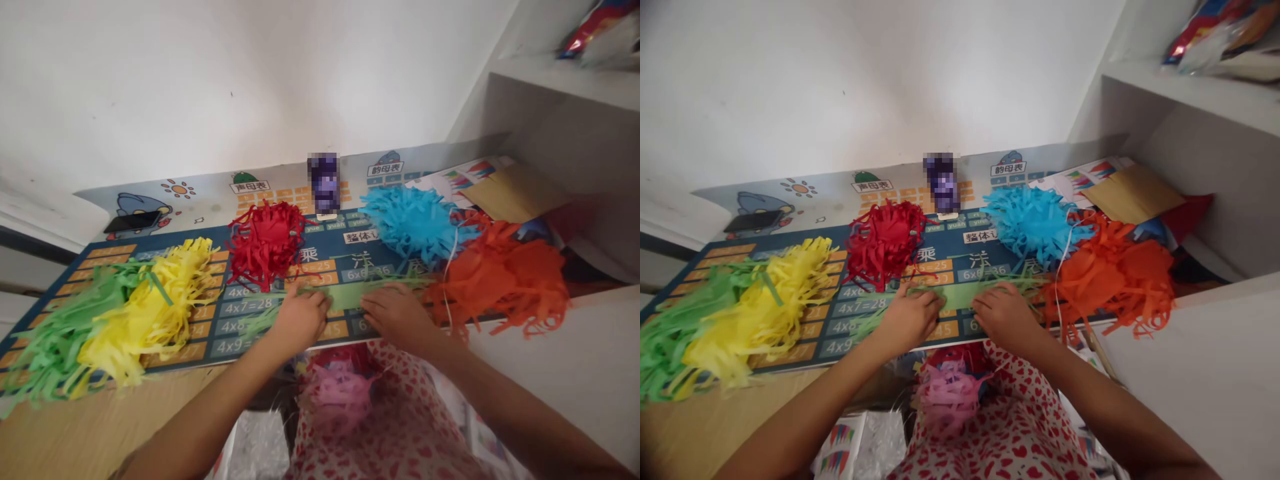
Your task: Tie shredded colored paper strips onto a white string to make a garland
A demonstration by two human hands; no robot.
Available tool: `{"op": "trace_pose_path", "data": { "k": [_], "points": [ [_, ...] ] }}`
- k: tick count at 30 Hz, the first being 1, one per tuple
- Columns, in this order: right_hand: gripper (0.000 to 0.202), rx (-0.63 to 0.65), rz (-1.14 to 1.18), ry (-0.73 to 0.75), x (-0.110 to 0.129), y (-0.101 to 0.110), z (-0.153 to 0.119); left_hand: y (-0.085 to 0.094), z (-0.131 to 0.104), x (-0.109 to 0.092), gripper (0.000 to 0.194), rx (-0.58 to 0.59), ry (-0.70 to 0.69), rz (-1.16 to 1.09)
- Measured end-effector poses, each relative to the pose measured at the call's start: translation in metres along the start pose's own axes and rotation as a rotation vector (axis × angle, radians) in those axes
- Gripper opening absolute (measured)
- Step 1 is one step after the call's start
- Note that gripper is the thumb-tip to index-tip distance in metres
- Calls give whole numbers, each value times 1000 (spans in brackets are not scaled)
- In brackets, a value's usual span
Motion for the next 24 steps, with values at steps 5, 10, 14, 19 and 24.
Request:
{"op": "trace_pose_path", "data": {
  "k": [5,10,14,19,24],
  "points": [
    [12,153,-101,88,18,-23,17,5,3,5,18,-2,37,-34],
    [14,112,-147,149,13,-26,21,6,6,6,20,-9,29,-28],
    [19,69,-123,130,5,-29,27,4,6,2,15,-18,-13,42],
    [14,22,-46,45,-6,-30,34,-10,6,4,16,-99,-20,117],
    [14,-45,-7,-1,10,-29,34,-14,7,10,15,-210,5,63]
  ]
}}
Point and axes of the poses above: each hand's wrist, its own z-axis towards the middle knuckle, its own y-axis out of the back of the hand, x = y × z, the point moved 6 cm from there along z, towards the middle knuckle
